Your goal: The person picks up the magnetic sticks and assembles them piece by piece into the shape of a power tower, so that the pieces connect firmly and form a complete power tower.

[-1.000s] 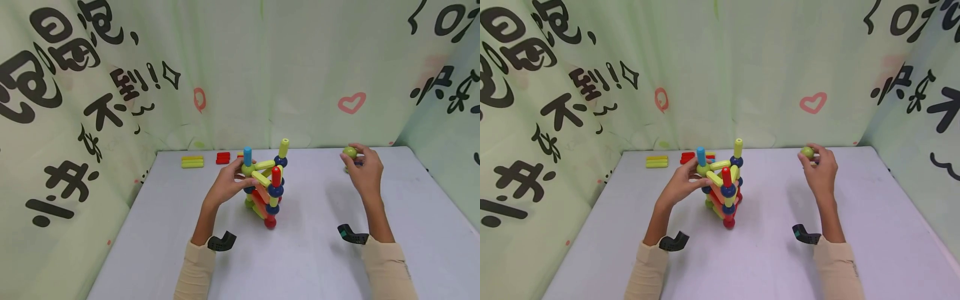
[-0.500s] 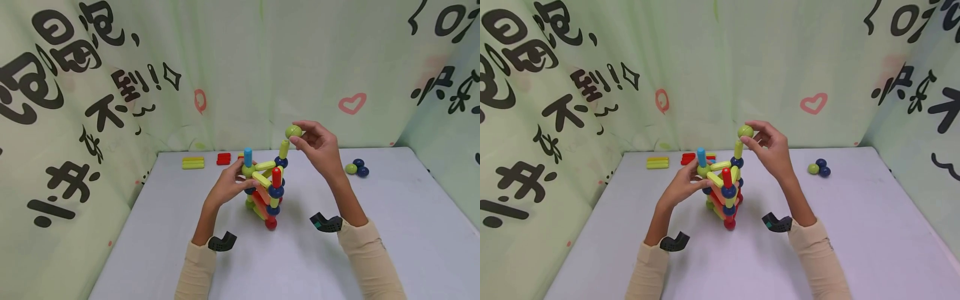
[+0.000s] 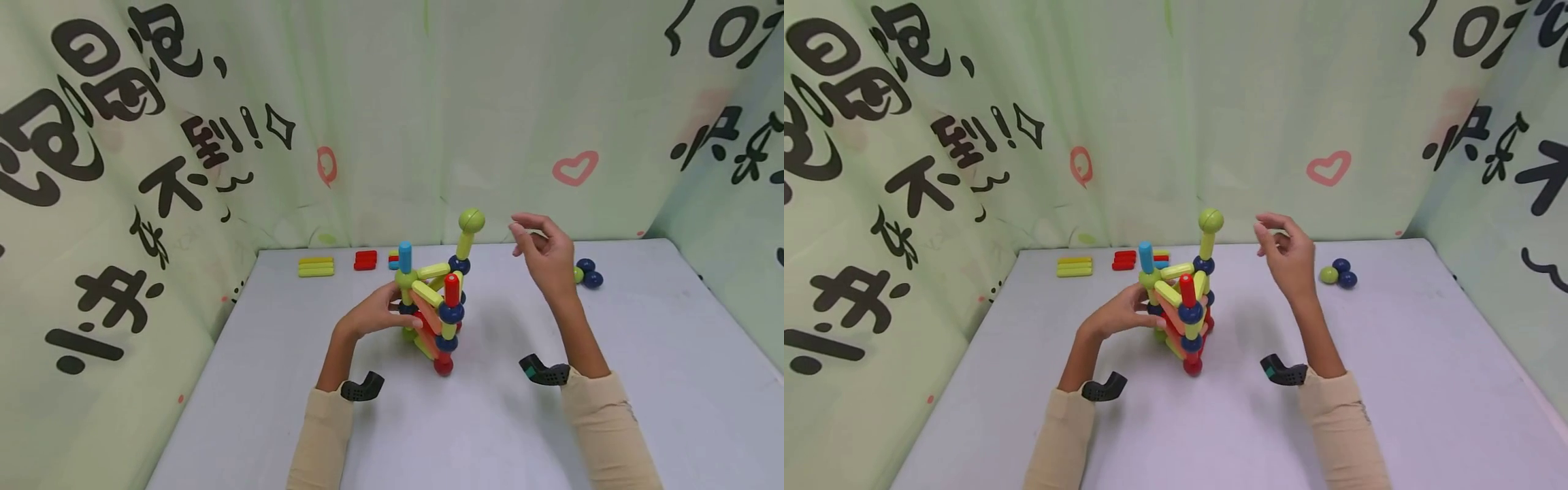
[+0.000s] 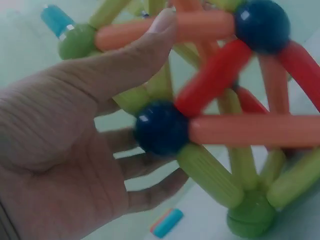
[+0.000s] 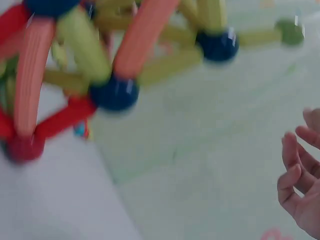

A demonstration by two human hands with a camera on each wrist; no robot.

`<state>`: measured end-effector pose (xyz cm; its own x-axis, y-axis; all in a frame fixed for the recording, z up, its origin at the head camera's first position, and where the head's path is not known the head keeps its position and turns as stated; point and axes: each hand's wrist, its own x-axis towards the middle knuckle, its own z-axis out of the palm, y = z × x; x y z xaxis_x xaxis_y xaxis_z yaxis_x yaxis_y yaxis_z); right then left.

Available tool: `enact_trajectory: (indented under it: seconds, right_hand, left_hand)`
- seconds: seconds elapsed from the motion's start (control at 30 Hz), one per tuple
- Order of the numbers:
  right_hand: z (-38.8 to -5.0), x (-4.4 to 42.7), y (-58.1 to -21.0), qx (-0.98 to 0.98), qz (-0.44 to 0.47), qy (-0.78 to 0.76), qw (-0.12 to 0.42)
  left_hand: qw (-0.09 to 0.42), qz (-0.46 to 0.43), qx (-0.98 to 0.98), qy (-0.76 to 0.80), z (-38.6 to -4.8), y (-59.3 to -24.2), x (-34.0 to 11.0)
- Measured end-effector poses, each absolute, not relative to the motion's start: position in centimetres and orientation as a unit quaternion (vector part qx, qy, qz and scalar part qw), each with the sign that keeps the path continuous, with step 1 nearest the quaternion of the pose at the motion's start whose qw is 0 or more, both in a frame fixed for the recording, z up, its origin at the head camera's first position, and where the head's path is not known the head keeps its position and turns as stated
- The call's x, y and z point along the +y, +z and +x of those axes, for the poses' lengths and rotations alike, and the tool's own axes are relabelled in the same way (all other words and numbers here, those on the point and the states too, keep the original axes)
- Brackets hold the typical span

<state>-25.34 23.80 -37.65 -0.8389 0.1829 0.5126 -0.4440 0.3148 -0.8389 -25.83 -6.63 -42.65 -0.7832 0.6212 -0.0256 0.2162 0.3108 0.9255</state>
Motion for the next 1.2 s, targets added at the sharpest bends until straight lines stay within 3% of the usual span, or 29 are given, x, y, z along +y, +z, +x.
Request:
enact_trajectory:
  seconds: [0.17,0.5,0.77,1.0,1.2]
  right_hand:
    - [-26.7,29.0,-42.1,-0.85,-0.047,0.444,0.28]
    - [-27.6,33.8,-46.9,-0.961,-0.084,0.236,0.117]
    - [-26.8,33.4,-47.2,-0.97,-0.043,0.23,0.073]
    - [-26.6,32.0,-46.9,-0.964,0.02,0.264,0.019]
    - [-25.5,29.9,-44.6,-0.918,0.02,0.392,0.058]
  left_hand:
    - [0.245,0.299,0.764,0.516,-26.3,-44.6,-6.3]
    - [0.225,0.304,0.777,0.503,-26.4,-45.6,-6.8]
    - [0.215,0.32,0.782,0.491,-24.9,-45.5,-6.4]
    - [0.155,0.277,0.798,0.512,-23.2,-46.3,-5.7]
    - [0.108,0.223,0.791,0.56,-20.9,-47.1,-4.0]
